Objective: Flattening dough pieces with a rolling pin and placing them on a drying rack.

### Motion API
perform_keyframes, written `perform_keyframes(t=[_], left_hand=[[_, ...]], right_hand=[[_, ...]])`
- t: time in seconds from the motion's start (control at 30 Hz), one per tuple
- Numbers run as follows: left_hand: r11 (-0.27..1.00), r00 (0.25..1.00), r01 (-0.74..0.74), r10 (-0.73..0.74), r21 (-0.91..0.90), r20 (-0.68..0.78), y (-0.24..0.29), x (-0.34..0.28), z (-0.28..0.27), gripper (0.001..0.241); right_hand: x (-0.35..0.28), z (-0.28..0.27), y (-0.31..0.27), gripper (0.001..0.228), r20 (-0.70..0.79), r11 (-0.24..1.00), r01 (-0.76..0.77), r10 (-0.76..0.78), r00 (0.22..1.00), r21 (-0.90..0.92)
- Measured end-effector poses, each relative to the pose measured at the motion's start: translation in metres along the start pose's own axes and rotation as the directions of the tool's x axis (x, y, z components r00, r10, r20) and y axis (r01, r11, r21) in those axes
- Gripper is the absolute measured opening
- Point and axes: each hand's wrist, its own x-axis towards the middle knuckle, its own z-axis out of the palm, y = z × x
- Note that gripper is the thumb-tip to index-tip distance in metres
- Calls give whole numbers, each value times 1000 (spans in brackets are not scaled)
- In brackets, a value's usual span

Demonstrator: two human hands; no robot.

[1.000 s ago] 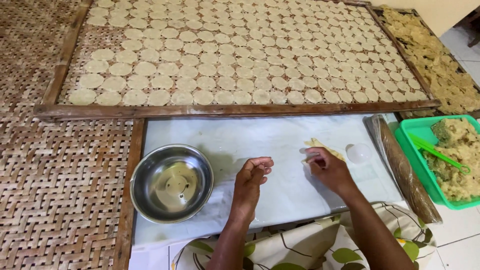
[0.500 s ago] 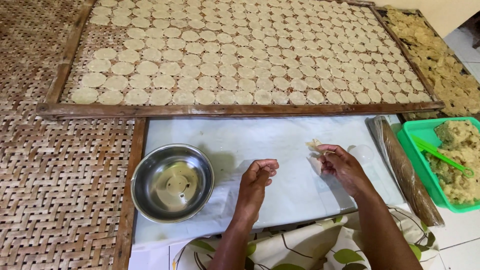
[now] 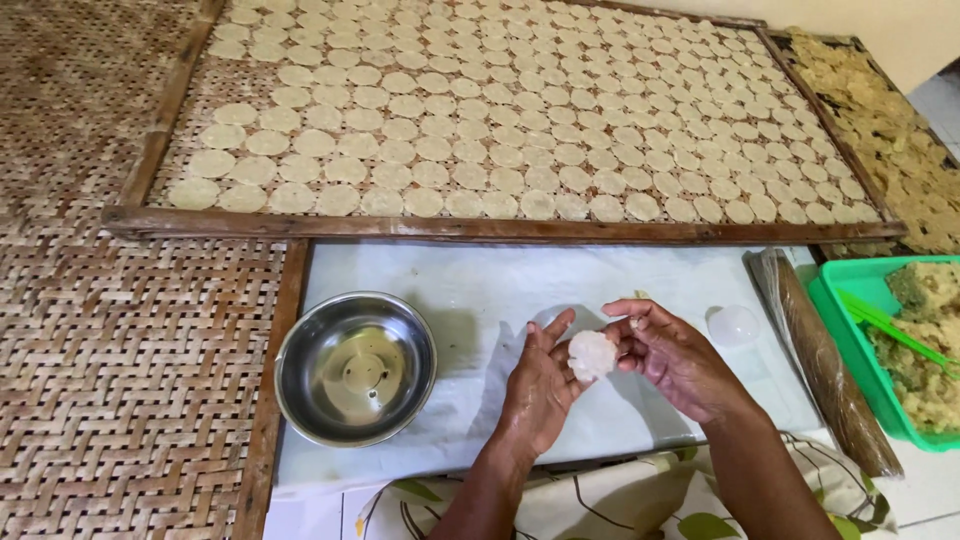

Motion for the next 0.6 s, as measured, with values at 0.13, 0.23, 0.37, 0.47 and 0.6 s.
perform_keyframes(t=[0.13, 0.23, 0.37, 0.47, 0.6], left_hand=[[996, 1000, -12, 11, -86, -13, 11, -6, 5, 83], [998, 997, -45, 42, -39, -69, 13, -8, 4, 82], [991, 990, -96, 105, 98, -96, 14, -9, 2, 81], [984, 985, -114, 130, 135, -115, 12, -7, 1, 81], [993, 970, -74, 94, 97, -223, 5, 4, -5, 77]], right_hand=[[0, 9, -2, 35, -50, 994, 46, -51, 997, -96], [-3, 17, -6, 34, -74, 913, 112, -153, 985, -392], [-2, 30, -9, 34, -68, 762, 146, -242, 968, -631], [8, 20, 6, 35, -57, 809, 162, -235, 970, -565], [10, 32, 5, 43, -105, 780, 153, -269, 958, -607]])
